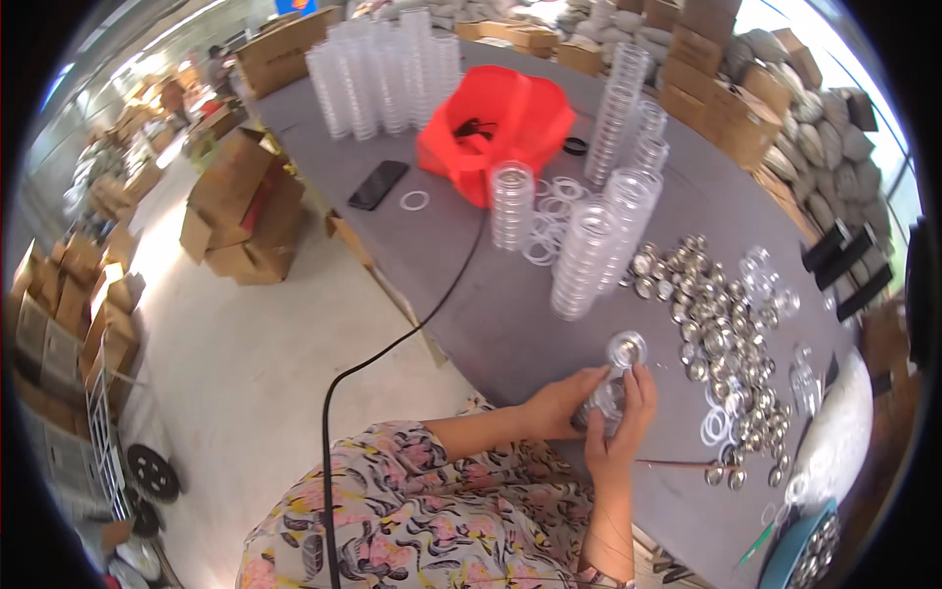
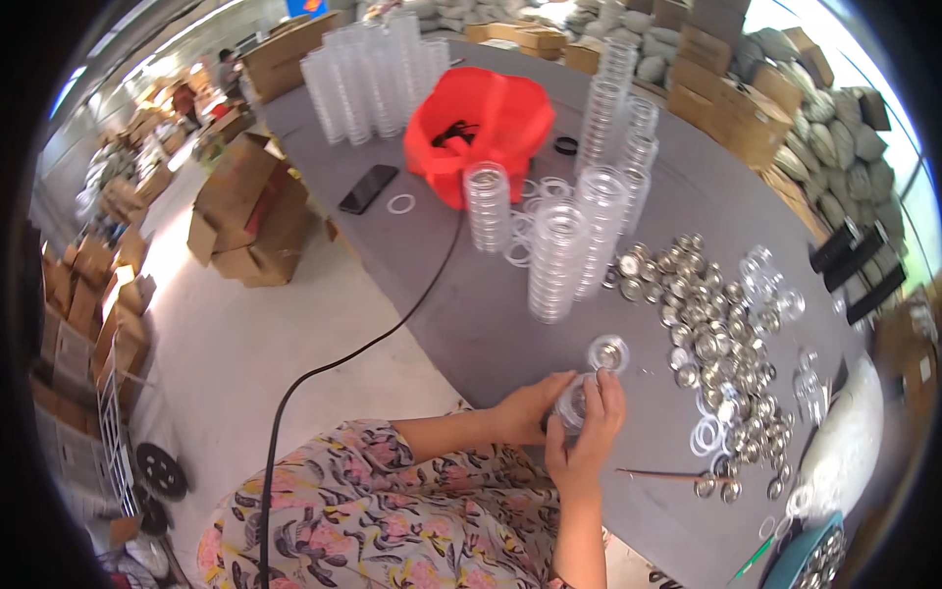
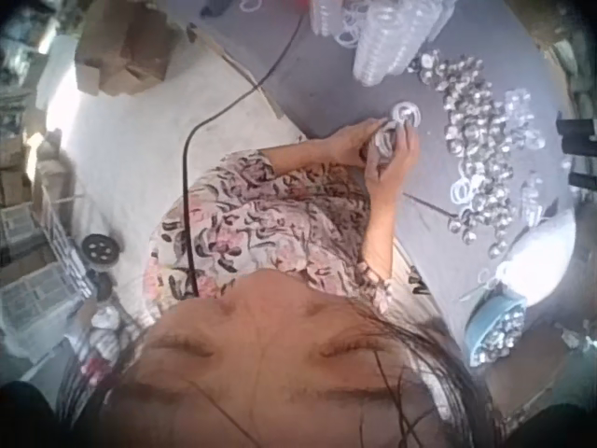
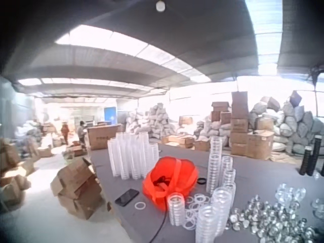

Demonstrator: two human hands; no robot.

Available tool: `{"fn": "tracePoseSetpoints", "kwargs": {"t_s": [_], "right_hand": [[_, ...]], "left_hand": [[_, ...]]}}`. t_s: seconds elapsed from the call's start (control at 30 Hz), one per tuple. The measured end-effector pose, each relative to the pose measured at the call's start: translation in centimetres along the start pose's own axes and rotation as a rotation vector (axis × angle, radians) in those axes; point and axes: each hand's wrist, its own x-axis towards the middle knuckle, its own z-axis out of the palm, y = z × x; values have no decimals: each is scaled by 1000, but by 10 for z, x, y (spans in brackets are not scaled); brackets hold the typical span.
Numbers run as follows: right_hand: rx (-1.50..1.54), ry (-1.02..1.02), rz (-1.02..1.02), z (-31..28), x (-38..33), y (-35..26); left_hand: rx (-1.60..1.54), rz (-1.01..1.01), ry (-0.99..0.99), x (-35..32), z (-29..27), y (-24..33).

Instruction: The person assembles small clear plastic containers by placing metal lids and white rubber seals into them. They handle the components one at a time, stacking the assembled units on the table. The person also uses a thin stick to adjust the seals inside the containers.

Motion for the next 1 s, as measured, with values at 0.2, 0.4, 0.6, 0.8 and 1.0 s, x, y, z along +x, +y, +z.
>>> {"fn": "tracePoseSetpoints", "kwargs": {"t_s": [0.2, 0.4, 0.6, 0.8, 1.0], "right_hand": [[21, 215, 108, -27, -36, 13], [-17, 186, 245, -45, -77, 21], [-37, 112, 385, -53, -123, 27], [-196, 71, 317, -45, -148, 37], [-353, 46, 271, -37, -145, 39]], "left_hand": [[-15, -163, 50, -6, -17, 19], [133, 52, 252, -3, -82, 27], [139, 64, 489, 64, -191, 38], [314, 77, 633, 134, -263, -19], [340, 40, 545, 148, -266, -43]]}}
